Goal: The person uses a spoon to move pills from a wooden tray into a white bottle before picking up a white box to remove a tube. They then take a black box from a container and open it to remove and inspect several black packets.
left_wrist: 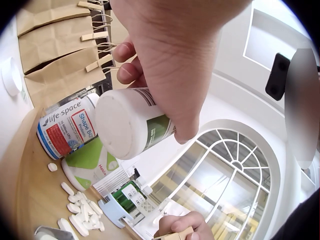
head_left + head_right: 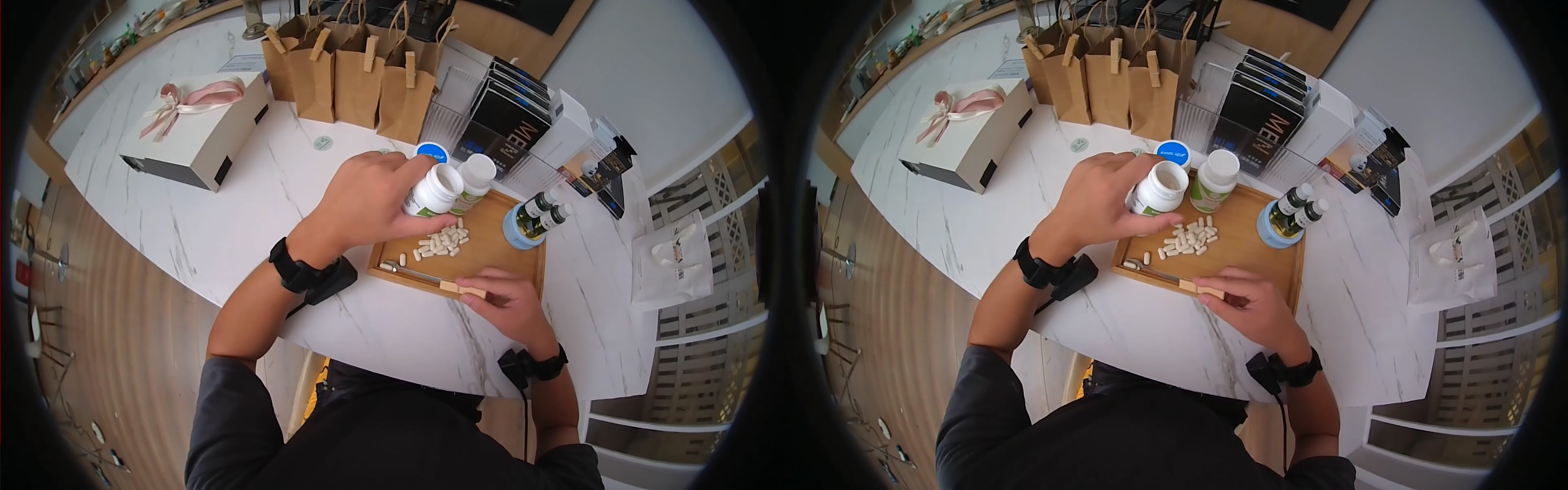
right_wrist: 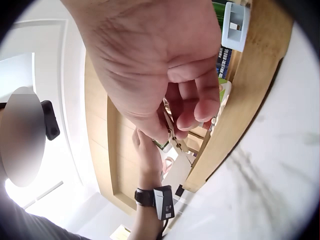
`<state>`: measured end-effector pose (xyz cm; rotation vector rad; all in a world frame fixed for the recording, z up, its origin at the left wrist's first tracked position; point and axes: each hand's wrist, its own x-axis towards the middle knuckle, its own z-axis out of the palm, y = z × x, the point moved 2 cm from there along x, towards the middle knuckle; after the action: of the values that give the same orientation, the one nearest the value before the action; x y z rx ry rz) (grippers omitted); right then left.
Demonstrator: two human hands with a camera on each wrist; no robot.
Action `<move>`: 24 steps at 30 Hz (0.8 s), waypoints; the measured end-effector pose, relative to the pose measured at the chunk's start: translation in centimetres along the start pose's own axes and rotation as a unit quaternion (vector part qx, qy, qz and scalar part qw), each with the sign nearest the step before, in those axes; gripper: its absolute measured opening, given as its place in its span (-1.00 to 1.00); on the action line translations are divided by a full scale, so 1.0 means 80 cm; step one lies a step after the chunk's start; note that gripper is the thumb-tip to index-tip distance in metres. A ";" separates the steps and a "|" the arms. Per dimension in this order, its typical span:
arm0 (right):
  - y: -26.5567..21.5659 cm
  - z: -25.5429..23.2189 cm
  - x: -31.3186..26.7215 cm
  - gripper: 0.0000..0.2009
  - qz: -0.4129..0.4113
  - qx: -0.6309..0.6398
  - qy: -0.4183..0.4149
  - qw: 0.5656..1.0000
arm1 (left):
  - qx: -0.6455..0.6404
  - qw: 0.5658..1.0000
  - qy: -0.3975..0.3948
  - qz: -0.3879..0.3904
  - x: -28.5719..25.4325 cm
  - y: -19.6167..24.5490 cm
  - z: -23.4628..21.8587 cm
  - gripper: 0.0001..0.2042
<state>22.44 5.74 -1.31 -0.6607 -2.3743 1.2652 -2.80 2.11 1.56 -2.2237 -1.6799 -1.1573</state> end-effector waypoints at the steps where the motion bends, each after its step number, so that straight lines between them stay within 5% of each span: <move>1: 0.003 -0.001 -0.001 -0.78 0.000 0.000 0.001 1.000 | 0.000 1.000 0.001 0.003 0.000 0.000 0.002 -0.48; 6: 0.027 -0.006 -0.010 -0.77 0.133 0.189 0.013 0.973 | 0.009 1.000 -0.021 0.003 -0.001 0.002 0.005 -0.48; 13: 0.040 -0.042 -0.020 -0.76 0.144 0.223 0.116 0.957 | 0.010 0.999 -0.033 0.009 0.000 0.005 0.004 -0.47; 18: 0.032 -0.063 -0.026 -0.79 0.058 0.187 0.257 0.946 | -0.007 0.996 -0.090 0.016 -0.002 0.007 0.010 -0.48; 24: 0.009 -0.057 -0.036 -0.77 -0.074 0.105 0.261 0.957 | -0.010 0.991 -0.132 0.014 -0.004 0.015 0.014 -0.50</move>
<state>27.38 7.55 0.21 -0.6399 -1.7960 1.0942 -1.21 2.03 0.99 -2.4976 -1.7265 -0.9112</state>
